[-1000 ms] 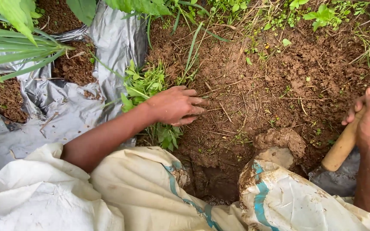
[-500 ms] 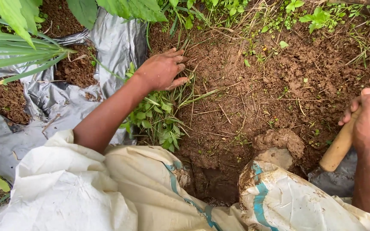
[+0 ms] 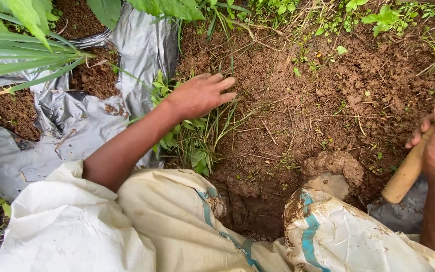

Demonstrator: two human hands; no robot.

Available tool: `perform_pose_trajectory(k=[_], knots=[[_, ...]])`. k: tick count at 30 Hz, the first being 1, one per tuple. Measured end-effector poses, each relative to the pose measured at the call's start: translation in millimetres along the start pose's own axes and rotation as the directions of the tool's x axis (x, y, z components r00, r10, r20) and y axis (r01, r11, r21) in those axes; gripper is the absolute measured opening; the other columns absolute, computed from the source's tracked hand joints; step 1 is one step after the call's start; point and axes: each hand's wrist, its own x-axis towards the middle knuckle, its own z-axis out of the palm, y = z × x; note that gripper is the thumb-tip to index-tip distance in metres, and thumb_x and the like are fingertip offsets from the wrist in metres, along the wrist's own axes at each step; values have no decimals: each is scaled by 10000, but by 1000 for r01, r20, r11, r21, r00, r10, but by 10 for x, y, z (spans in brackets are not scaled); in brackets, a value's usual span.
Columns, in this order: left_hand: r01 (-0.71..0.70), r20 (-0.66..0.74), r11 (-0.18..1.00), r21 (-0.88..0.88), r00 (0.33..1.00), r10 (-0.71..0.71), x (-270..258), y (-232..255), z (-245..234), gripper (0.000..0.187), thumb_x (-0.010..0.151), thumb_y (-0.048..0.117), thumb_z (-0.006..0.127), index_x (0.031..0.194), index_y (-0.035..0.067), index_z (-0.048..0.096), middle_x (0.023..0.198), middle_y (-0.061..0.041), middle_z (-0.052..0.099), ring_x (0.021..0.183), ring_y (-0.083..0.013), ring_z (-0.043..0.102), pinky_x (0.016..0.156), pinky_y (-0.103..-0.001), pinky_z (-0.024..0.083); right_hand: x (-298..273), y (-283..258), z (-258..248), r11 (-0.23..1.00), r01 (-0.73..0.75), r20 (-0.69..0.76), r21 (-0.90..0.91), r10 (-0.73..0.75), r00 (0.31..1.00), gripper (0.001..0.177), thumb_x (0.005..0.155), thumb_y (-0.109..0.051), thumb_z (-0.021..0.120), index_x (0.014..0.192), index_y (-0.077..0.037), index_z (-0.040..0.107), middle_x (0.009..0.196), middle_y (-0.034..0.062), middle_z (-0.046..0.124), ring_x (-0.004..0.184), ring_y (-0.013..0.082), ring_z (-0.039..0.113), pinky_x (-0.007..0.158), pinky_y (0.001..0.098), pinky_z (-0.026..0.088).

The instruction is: The person uses a hoe to loosen soil and uproot weeds in a garden bed. They pull the weeds out by hand and gather them into a pile on the ground.

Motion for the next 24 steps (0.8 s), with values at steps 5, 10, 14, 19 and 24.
perform_pose_trajectory(k=[5, 10, 14, 19, 24], knots=[[-139, -425, 921, 364, 855, 297, 154, -6, 131, 582, 878, 216, 593, 1440, 175, 447, 1509, -141, 447, 1327, -272, 462, 1122, -441, 399, 13, 36, -11, 1000, 12, 5, 18, -12, 1000, 276, 1210, -298, 289, 1477, -273, 352, 880, -93, 373, 653, 48, 378, 594, 216, 415], [-393, -311, 833, 389, 795, 521, 387, 172, 491, 594, 1043, 584, 310, 1502, 226, 428, 1588, -96, 389, 1494, -303, 288, 1244, -514, 133, 11, 97, -29, 998, -54, -27, 14, 54, 998, 344, 1247, -290, 369, 911, -230, 417, 816, -73, 433, 625, 50, 422, 600, 239, 476], [-354, 11, 890, 286, 931, 366, 503, 26, 810, 600, 1018, 537, 244, 1534, 237, 313, 1633, -49, 253, 1535, -272, 108, 1244, -488, -11, -40, 44, 42, 998, 45, -12, 32, -45, 999, 153, 1306, -229, 347, 1170, -179, 399, 829, -40, 421, 572, 79, 408, 512, 246, 449], [-263, 172, 959, 109, 955, 242, 330, 53, 710, 523, 1056, 429, 278, 1379, 118, 546, 1545, -145, 423, 1474, -303, 337, 1267, -424, 133, -234, -393, 127, 995, 101, -4, 12, -101, 995, 189, 1274, -160, 334, 1462, -179, 345, 827, 18, 395, 573, 136, 398, 511, 284, 429], [-201, 66, 978, 57, 978, 197, 226, 261, 179, 505, 1034, 416, 359, 1491, 207, 413, 1447, -216, 404, 687, -192, 659, 572, -337, 600, -127, -583, 168, 958, 205, -125, 201, -183, 975, 182, 1137, -35, 402, 1274, -145, 358, 901, 56, 406, 554, 144, 423, 408, 316, 417]])
